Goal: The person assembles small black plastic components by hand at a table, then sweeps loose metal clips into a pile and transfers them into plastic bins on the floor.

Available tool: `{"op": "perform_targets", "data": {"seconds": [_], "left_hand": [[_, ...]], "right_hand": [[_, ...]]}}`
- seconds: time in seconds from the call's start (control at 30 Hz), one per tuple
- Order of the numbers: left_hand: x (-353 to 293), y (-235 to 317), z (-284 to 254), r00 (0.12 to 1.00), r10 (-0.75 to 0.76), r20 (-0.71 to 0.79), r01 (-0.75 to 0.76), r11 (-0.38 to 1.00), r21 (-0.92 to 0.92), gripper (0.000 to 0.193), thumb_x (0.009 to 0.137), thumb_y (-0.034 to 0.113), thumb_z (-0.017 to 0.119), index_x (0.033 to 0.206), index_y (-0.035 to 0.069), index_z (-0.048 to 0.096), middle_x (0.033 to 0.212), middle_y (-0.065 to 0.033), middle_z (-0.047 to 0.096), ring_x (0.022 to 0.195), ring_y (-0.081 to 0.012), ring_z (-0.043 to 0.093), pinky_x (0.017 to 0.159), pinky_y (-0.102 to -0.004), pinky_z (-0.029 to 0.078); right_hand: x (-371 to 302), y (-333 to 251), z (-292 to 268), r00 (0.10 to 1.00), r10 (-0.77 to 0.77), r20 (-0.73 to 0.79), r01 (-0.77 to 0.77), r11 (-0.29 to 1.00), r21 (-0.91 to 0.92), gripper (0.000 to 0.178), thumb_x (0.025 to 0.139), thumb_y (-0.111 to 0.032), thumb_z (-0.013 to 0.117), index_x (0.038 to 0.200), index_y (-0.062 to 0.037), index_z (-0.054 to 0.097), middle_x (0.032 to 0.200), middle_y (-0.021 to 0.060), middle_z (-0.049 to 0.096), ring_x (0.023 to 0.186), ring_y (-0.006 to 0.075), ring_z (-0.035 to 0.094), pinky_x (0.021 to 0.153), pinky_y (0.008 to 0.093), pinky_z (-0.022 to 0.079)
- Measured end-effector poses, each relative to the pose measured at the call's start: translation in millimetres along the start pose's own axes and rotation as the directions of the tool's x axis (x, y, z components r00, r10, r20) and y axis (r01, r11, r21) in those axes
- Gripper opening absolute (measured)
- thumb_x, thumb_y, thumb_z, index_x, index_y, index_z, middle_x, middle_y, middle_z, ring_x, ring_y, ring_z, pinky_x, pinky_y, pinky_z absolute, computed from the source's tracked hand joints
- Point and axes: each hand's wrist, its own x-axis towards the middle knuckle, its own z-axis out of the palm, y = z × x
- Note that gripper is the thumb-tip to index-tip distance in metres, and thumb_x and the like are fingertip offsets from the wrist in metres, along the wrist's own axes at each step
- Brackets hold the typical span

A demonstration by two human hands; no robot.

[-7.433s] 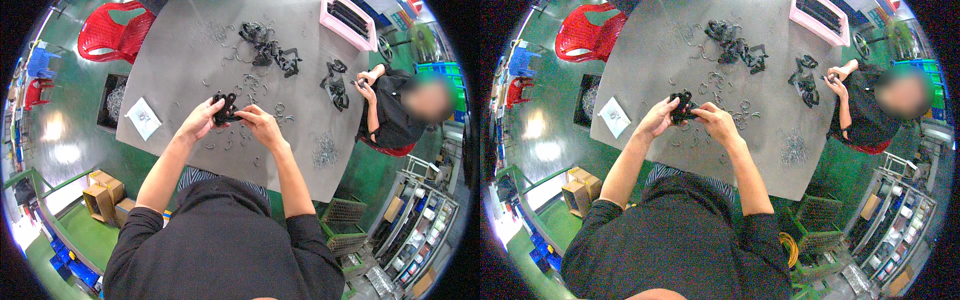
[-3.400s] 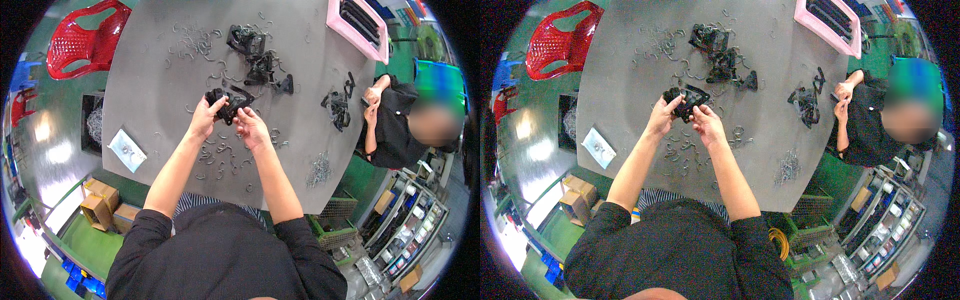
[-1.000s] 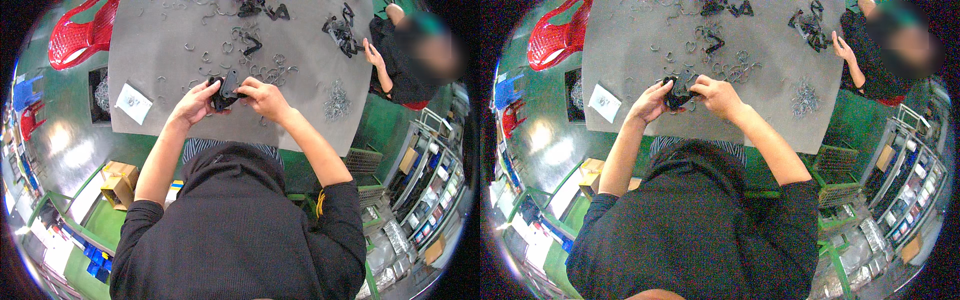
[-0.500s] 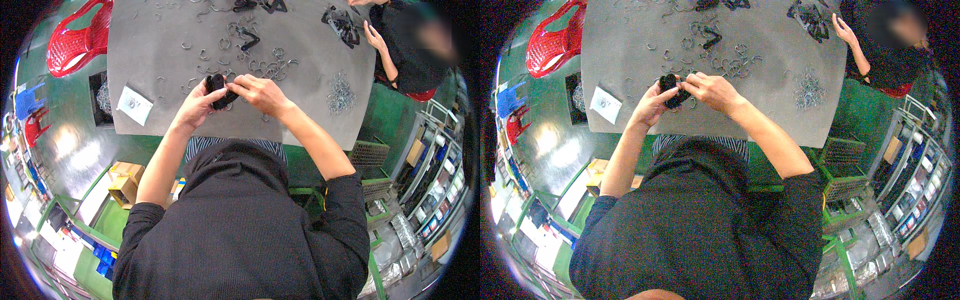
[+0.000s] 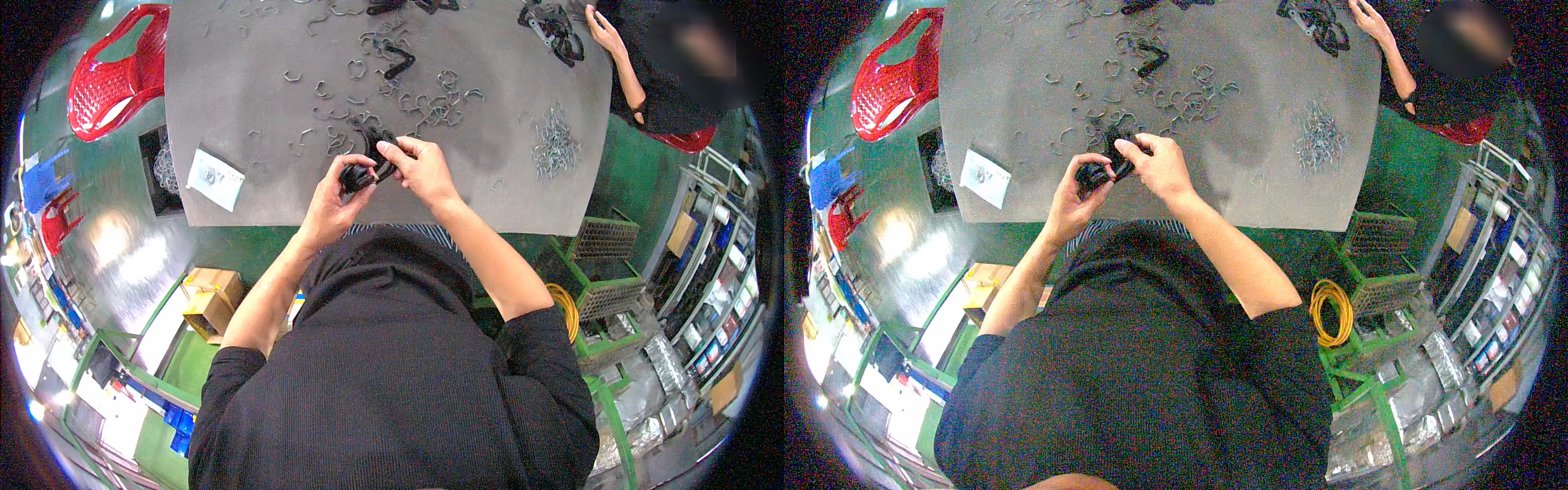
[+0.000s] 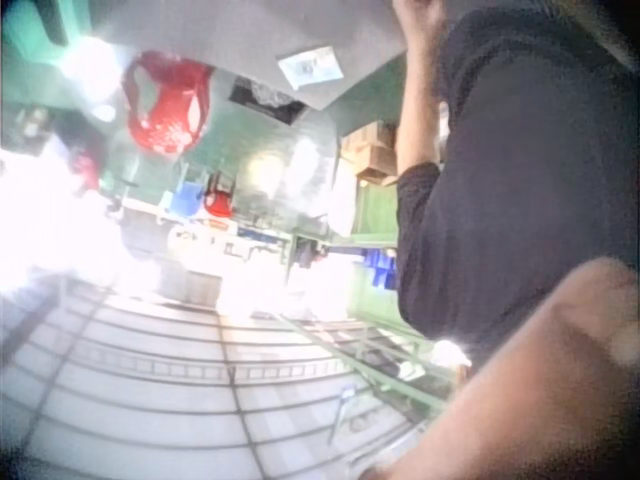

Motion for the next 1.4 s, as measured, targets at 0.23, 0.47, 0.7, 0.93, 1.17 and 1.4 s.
{"op": "perform_targets", "data": {"seconds": [0.23,0.47,0.7,0.93,1.17,1.4], "left_hand": [[-0.8,1.7,-4.9,0.999,-0.032,0.001,0.032,0.995,-0.097,0.028,0.082,0.001,0.057,0.107,0.004,0.044,0.094,-0.003,0.053,0.09,-0.0091,0.051,0.082,-0.0233,0.041],[-7.4,-1.3,-17.1,0.998,-0.025,0.05,0.035,0.976,-0.216,0.026,0.082,0.001,0.056,0.105,0.006,0.044,0.094,-0.0034,0.053,0.089,-0.0112,0.051,0.082,-0.025,0.04],[-6.5,-10.6,-9.9,0.996,0.044,-0.075,-0.071,0.914,-0.399,0.024,0.092,0.018,0.047,0.111,0.004,0.043,0.098,-0.0039,0.052,0.093,-0.0101,0.05,0.085,-0.0249,0.039],[-2.1,-4.1,-10.0,0.993,-0.102,-0.053,0.083,0.955,-0.284,0.035,0.095,0.034,0.034,0.112,0.005,0.045,0.097,-0.0044,0.053,0.092,-0.0109,0.051,0.085,-0.0259,0.04],[-0.1,6.6,-15.5,0.989,-0.142,0.052,0.144,0.989,-0.044,0.036,0.081,0.019,0.063,0.11,0.005,0.046,0.095,-0.0028,0.053,0.09,-0.0104,0.05,0.082,-0.0248,0.041],[2.6,3.2,-14.7,0.992,-0.076,0.105,0.084,0.994,-0.067,0.032,0.075,-0.001,0.056,0.105,0.005,0.046,0.092,-0.0022,0.05,0.088,-0.0093,0.049,0.081,-0.0238,0.041]], "right_hand": [[-2.3,-7.6,3.8,0.984,0.168,0.055,-0.173,0.979,0.108,0.03,0.08,-0.034,0.062,0.078,-0.0042,0.059,0.059,0.0004,0.053,0.051,0.0057,0.049,0.041,0.0208,0.037],[3.7,-9.8,-0.8,0.915,0.266,0.303,-0.323,0.933,0.159,0.02,0.08,-0.027,0.064,0.085,-0.0083,0.059,0.067,-0.0037,0.054,0.05,0.0023,0.043,0.04,0.016,0.033],[-2.1,-7.4,12.1,0.971,0.194,0.14,-0.21,0.971,0.11,0.027,0.081,-0.03,0.057,0.078,-0.0034,0.054,0.06,0.0033,0.053,0.048,0.0104,0.049,0.043,0.0271,0.04],[-1.5,-2.5,7.9,0.999,0.025,-0.023,-0.029,0.981,-0.193,0.034,0.081,-0.031,0.053,0.081,0.002,0.049,0.07,0.0169,0.057,0.066,0.0258,0.057,0.062,0.0376,0.044],[0.9,-3.8,7.5,0.998,0.048,0.046,-0.037,0.976,-0.216,0.035,0.082,-0.032,0.053,0.083,0.0026,0.048,0.077,0.0217,0.057,0.074,0.0326,0.058,0.065,0.0397,0.043],[-1.5,-5.4,28.9,0.984,-0.128,-0.121,0.099,0.97,-0.223,0.041,0.084,-0.036,0.053,0.099,0.0014,0.045,0.08,0.0218,0.059,0.075,0.0334,0.059,0.067,0.0405,0.044]]}}
